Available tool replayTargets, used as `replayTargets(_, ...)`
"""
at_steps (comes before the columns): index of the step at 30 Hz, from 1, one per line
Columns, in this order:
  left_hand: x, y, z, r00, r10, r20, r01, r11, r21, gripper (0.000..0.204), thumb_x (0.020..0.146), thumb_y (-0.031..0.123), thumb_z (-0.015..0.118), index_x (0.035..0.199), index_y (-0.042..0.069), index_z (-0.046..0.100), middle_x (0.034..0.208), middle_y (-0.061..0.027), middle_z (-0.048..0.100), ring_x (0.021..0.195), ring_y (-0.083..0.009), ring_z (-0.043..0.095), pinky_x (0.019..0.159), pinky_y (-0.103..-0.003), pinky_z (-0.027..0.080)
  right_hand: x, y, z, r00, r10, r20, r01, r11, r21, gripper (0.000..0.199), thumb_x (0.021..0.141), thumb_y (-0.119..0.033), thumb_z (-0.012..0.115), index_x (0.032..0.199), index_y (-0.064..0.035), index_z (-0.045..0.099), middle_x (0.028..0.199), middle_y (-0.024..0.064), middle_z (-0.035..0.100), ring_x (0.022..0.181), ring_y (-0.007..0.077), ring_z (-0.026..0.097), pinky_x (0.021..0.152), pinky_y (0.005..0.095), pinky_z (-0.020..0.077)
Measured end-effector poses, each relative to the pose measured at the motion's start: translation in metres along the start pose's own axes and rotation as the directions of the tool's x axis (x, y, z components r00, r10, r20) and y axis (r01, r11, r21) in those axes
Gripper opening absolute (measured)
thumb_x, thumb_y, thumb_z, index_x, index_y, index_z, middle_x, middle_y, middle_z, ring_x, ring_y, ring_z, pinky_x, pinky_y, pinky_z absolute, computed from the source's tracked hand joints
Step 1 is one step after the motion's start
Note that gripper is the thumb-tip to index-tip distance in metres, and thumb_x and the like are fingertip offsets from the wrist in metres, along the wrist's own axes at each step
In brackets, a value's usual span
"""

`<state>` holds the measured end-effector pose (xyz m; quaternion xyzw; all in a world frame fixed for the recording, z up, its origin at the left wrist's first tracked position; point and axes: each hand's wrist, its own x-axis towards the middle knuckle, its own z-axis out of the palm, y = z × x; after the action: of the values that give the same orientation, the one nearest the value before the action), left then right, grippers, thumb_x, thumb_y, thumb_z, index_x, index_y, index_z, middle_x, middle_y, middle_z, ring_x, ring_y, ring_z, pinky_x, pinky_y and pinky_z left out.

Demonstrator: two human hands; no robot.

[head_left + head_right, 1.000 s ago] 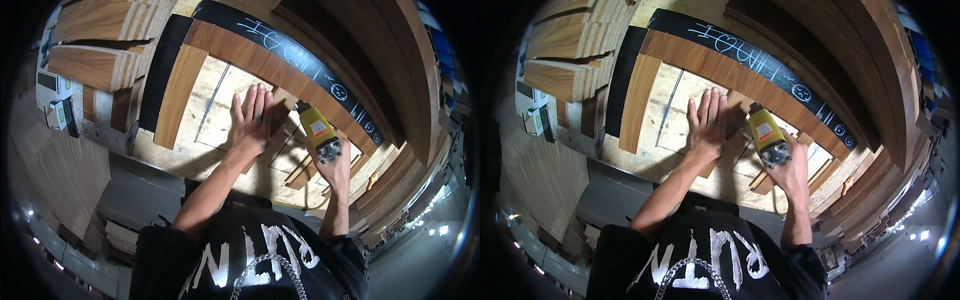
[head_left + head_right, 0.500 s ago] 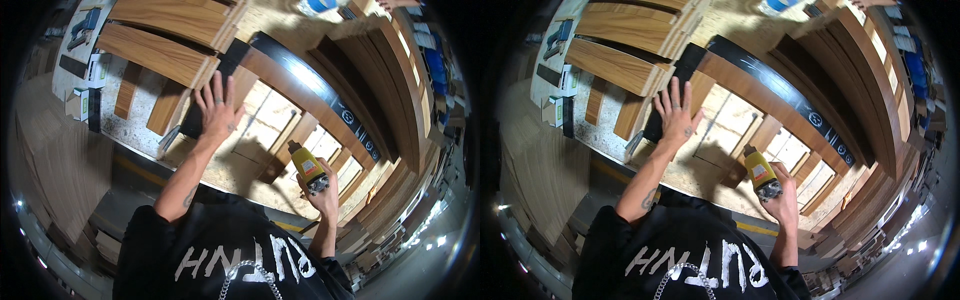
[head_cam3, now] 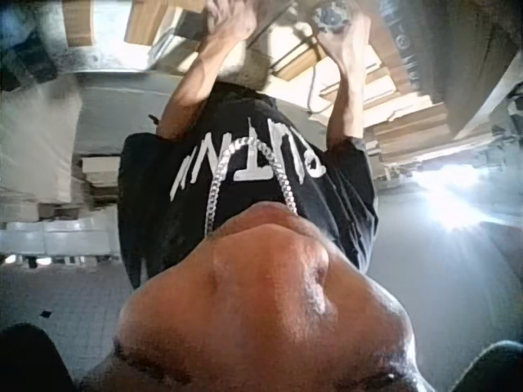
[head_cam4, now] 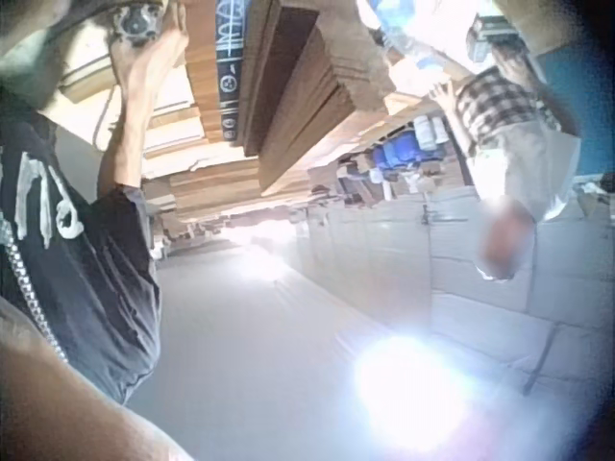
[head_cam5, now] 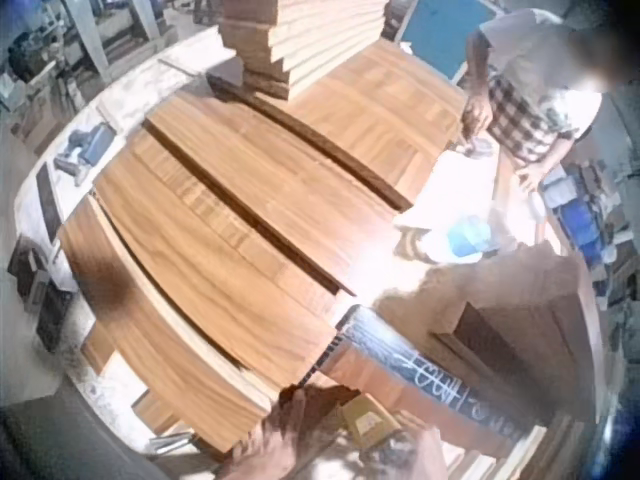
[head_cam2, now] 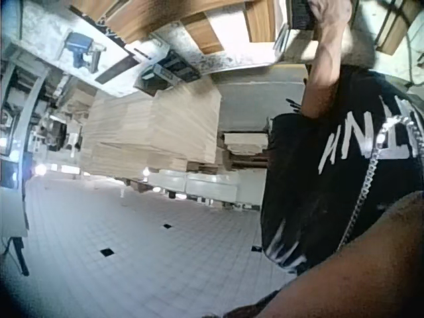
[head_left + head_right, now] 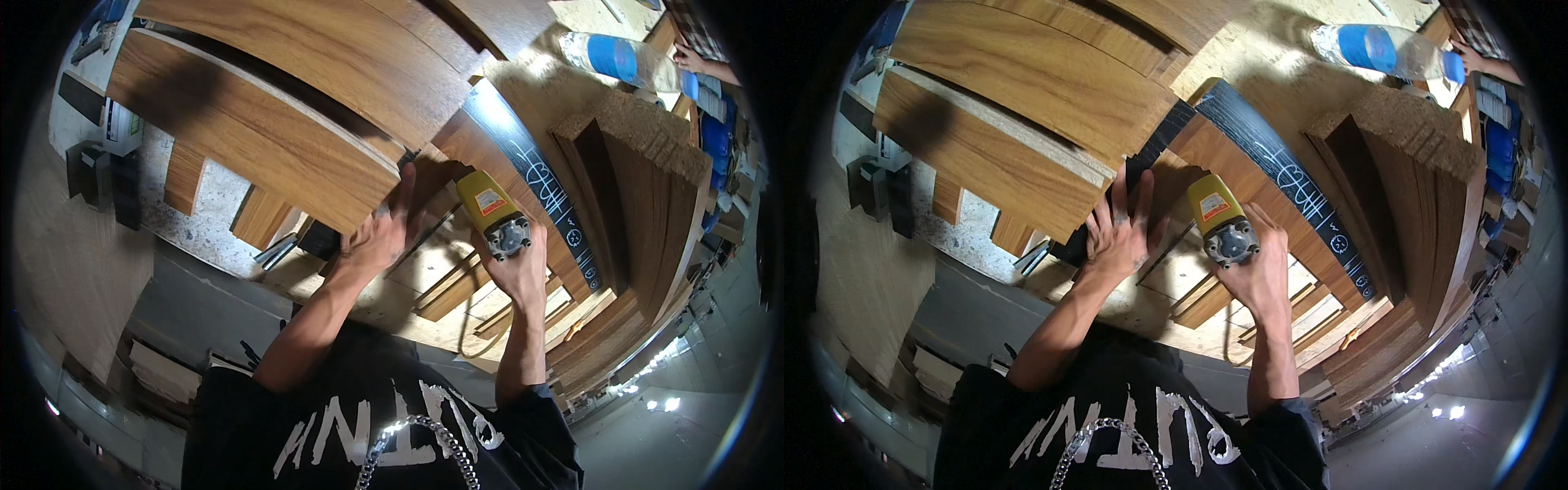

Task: The person assembles wooden frames by aligning wooden slats and fastening them with a pneumatic nail gun. They repeatedly position pieces, drive nails, and stack completed frames on the workbench.

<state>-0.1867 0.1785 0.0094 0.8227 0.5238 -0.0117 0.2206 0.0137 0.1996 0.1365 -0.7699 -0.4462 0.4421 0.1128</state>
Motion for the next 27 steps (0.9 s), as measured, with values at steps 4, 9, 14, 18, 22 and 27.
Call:
replayTargets(4, 0.0, -0.001, 0.0, 0.999, 0.032, -0.027, -0.03, 0.996, 0.079, 0.084, 0.087, 0.052, 0.066, 0.157, 0.013, 0.039, 0.157, -0.0282, 0.035, 0.133, -0.0522, 0.039, 0.106, -0.067, 0.029, 0.003, 0.003, -0.001, 0.998, -0.053, -0.021, 0.05, 0.992, -0.119, 0.04, 0.066, -0.009, 0.081, 0.1, 0.0071, 0.07, 0.093, 0.018, 0.071, 0.082, 0.031, 0.073, 0.077, 0.0393, 0.0581)
replayTargets(9, -0.004, -0.002, 0.007, 0.999, 0.038, -0.005, -0.037, 0.992, 0.119, 0.089, 0.085, 0.054, 0.068, 0.159, 0.015, 0.036, 0.157, -0.0276, 0.035, 0.134, -0.0516, 0.039, 0.106, -0.067, 0.029, 0.006, 0.01, -0.002, 0.998, -0.056, 0.031, 0.06, 0.99, -0.127, 0.038, 0.067, -0.011, 0.082, 0.099, 0.0056, 0.071, 0.091, 0.0184, 0.071, 0.082, 0.0313, 0.073, 0.078, 0.0391, 0.0587)
replayTargets(14, -0.003, -0.002, 0.013, 0.999, 0.015, -0.038, -0.012, 0.997, 0.076, 0.092, 0.084, 0.054, 0.069, 0.16, 0.016, 0.033, 0.156, -0.027, 0.036, 0.133, -0.0514, 0.039, 0.107, -0.067, 0.028, 0.009, 0.006, -0.005, 0.998, -0.046, 0.045, 0.051, 0.992, -0.115, 0.038, 0.067, -0.012, 0.082, 0.098, 0.0054, 0.071, 0.092, 0.0192, 0.072, 0.084, 0.0322, 0.073, 0.081, 0.04, 0.0585)
replayTargets(18, -0.006, -0.002, 0.011, 0.999, 0.035, 0.011, -0.036, 0.992, 0.124, 0.092, 0.085, 0.053, 0.069, 0.161, 0.016, 0.032, 0.156, -0.0267, 0.035, 0.132, -0.0519, 0.038, 0.107, -0.068, 0.028, 0.005, 0.006, -0.004, 0.993, -0.12, -0.003, 0.117, 0.973, -0.2, 0.041, 0.066, -0.012, 0.083, 0.101, 0.0057, 0.071, 0.093, 0.0197, 0.072, 0.086, 0.0326, 0.074, 0.083, 0.0404, 0.0585)
replayTargets(22, -0.003, -0.001, 0.001, 0.996, 0.071, 0.059, -0.081, 0.978, 0.192, 0.091, 0.085, 0.051, 0.069, 0.16, 0.015, 0.032, 0.157, -0.0269, 0.032, 0.132, -0.0525, 0.037, 0.106, -0.068, 0.028, 0.005, 0.005, -0.004, 0.992, -0.123, 0.014, 0.123, 0.961, -0.249, 0.045, 0.065, -0.013, 0.085, 0.104, 0.0058, 0.071, 0.095, 0.0196, 0.073, 0.087, 0.0316, 0.074, 0.083, 0.0397, 0.059)
replayTargets(27, -0.003, -0.002, 0.004, 0.996, 0.078, -0.042, -0.074, 0.994, 0.081, 0.09, 0.085, 0.049, 0.07, 0.16, 0.014, 0.033, 0.156, -0.0269, 0.033, 0.132, -0.0531, 0.037, 0.106, -0.068, 0.029, 0.01, -0.001, -0.009, 0.996, -0.075, 0.055, 0.083, 0.98, -0.178, 0.048, 0.065, -0.014, 0.086, 0.106, 0.0054, 0.071, 0.097, 0.0195, 0.074, 0.087, 0.0302, 0.075, 0.084, 0.0402, 0.0597)
